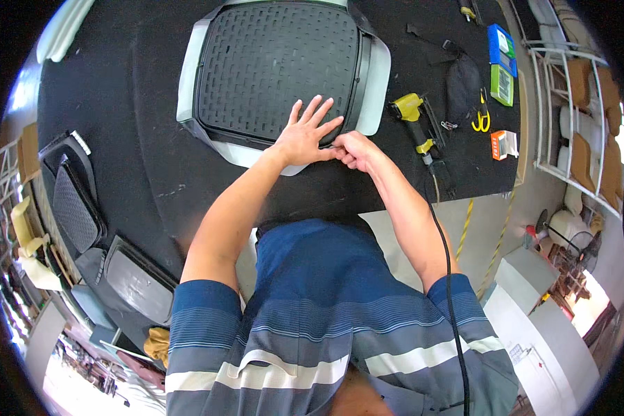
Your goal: Assembling the mesh back of an office chair onto its frame using a pneumatic nail gun.
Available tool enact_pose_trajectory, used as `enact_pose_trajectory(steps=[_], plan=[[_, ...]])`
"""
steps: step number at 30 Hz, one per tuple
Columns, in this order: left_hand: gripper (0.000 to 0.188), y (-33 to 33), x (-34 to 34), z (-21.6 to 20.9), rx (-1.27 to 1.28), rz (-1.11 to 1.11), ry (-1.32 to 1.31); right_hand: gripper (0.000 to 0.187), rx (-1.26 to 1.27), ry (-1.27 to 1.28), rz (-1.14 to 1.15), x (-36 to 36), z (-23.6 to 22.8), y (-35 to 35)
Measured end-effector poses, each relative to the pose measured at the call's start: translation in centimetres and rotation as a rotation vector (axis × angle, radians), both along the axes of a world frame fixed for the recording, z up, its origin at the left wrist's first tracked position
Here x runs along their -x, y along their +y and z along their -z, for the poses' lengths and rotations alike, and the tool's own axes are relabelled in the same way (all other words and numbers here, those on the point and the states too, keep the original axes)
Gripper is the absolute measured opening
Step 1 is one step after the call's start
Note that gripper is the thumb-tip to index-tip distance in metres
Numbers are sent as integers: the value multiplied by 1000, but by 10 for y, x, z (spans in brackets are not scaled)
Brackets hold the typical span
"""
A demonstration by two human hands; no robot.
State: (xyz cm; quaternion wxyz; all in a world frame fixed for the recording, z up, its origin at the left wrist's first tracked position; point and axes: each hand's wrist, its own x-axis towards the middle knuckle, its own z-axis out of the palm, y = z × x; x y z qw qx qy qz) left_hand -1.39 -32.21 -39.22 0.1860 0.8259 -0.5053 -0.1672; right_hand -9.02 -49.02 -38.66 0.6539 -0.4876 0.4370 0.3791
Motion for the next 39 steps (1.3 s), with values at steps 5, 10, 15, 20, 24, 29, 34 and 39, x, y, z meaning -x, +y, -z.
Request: enact_pose_trajectory(steps=[5, 10, 15, 20, 24, 29, 34, 39], plan=[[84, -16, 16, -7, -107, -102, -128, 21, 99, 28, -174, -7, -4, 2], [77, -21, 20, -2, -155, -149, -197, 21, 180, -202, -165, 13, 10, -15], [77, -19, 23, -5, -155, -162, -164, 23, 1452, -671, -182, 62, 9, -95], [78, -18, 22, -3, -131, -166, -160, 49, 1615, -523, -490, 81, 16, -120], [78, -23, 23, -5, -115, -162, -162, 63, 1528, -520, -524, 70, 18, -135], [78, -17, 22, -3, -91, -178, -171, 67, 1262, -377, -513, 59, -31, -125], [79, -15, 22, -1, -87, -179, -162, 39, 941, -633, -296, 108, -65, -63], [79, -16, 23, -1, -84, -171, -158, 36, 879, -550, -337, 125, -52, -8]])
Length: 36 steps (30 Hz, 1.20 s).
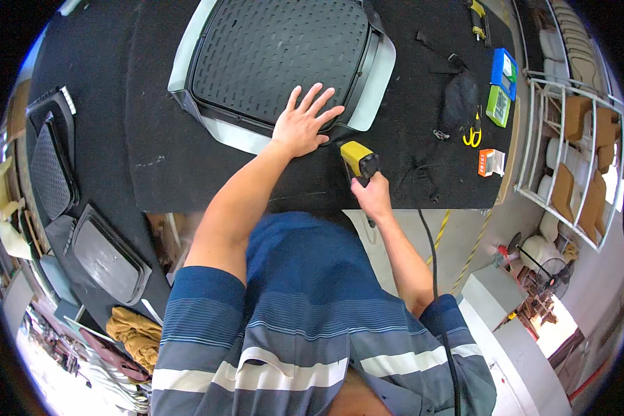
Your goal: Assembling the mesh back of an office chair onto its frame using a pneumatic nail gun.
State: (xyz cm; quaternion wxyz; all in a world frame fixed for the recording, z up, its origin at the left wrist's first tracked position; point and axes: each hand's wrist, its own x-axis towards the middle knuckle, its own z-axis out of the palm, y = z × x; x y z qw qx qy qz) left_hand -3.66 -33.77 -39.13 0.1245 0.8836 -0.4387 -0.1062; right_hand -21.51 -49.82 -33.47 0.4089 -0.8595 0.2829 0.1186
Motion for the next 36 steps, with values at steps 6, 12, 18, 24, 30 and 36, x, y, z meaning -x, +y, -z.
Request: enact_pose_trajectory(steps=[6, 12, 18, 24, 30, 36], plan=[[78, -2, -1, 0, -1, 9, 0, 38, -22, 9, -34, -2, 23, 14], [78, 1, 0, 1, 3, 2, 4, 33, -32, 54, 10, -5, 20, 25], [78, 1, 0, -2, 2, 1, 10, 38, 31, 14, -35, -6, 18, 33], [78, -1, 1, 0, 10, -2, 0, 43, 73, -84, 9, -5, 22, 48], [76, -3, 3, 0, -9, -2, -5, 46, 74, -78, 6, -4, 24, 48], [79, -5, 2, 0, -2, 2, -26, 47, 80, -63, 9, -4, 26, 44]])
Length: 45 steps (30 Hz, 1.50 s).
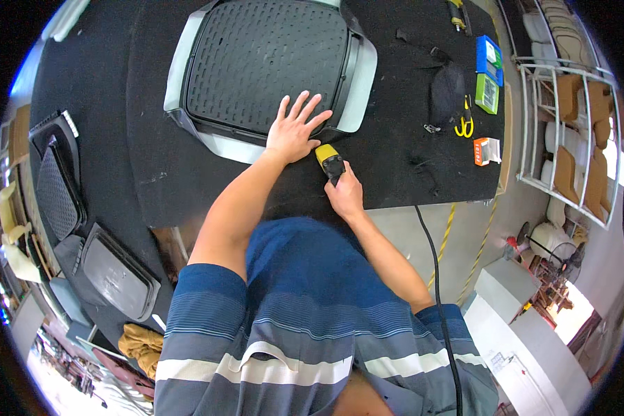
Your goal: Assembling the mesh back of an office chair onto its frame using a pneumatic nail gun.
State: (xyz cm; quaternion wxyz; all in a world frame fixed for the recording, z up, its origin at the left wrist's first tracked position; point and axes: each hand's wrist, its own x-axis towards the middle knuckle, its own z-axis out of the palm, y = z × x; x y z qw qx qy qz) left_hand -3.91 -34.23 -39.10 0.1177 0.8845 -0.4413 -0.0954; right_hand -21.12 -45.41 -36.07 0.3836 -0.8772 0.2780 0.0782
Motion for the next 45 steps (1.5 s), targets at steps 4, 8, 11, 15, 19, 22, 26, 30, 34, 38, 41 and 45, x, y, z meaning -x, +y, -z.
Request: enact_pose_trajectory(steps=[4, 8, 11, 15, 19, 22, 26, 30, 34, 38, 41, 45], plan=[[77, 6, -5, -6, 11, 1, 23, 45, -45, -93, 14, 8, -13, -22], [69, 9, -10, -8, 92, -2, 30, 54, 249, -164, 111, 13, -8, -67], [50, 15, -13, 3, 348, -124, 194, 58, 270, -196, 110, 7, 3, -108], [16, 32, 29, -1, 661, -593, 368, 58, 349, -120, 147, 17, 40, -152], [25, 69, 95, 6, 563, -966, 1694, 55, 438, -157, 42, 14, 41, -144], [54, 41, 108, 20, 734, -1052, 1806, 65, 452, -109, 51, 16, 49, -144], [52, 5, 95, 51, 1242, -1172, 1989, 68, 363, -42, 99, 14, 49, -146], [37, -19, 99, 37, 1536, -1351, 2002, 69, 292, -100, 71, 21, 58, -160], [30, -17, 89, 21, 1646, -1378, 1920, 74, 256, -127, -6, 24, 54, -163], [29, -5, 80, 13, 1870, -1264, 1810, 74, 269, -151, 16, 26, 56, -166], [34, 12, 76, -7, 2014, -1204, 1677, 74, 271, -161, 8, 24, 58, -167], [34, 44, 63, -40, 2053, -1191, 1590, 76, 267, -78, 12, 20, 50, -158]])
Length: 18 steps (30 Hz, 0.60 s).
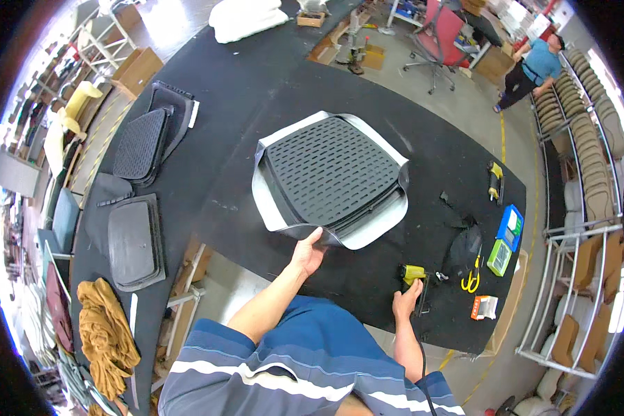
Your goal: Assembling the mesh back of an office chair onto its frame using a pneumatic nail gun.
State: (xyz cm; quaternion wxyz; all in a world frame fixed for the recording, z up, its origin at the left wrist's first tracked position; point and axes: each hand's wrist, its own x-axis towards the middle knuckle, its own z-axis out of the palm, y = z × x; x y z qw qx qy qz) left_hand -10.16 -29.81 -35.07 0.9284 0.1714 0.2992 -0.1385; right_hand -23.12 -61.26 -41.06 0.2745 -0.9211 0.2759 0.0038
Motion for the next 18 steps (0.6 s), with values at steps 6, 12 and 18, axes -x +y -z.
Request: enact_pose_trajectory(steps=[6, 12, 18], plan=[[37, 38, -15, -9, -227, -64, -168, 79, 45, 111, 65, -7, -4, 13], [36, 102, -43, -65, -341, -36, -213, 81, 83, 199, 136, -9, -16, 23], [29, 206, -128, -110, -484, -53, -222, 80, 83, 125, 205, 3, 2, 18]])
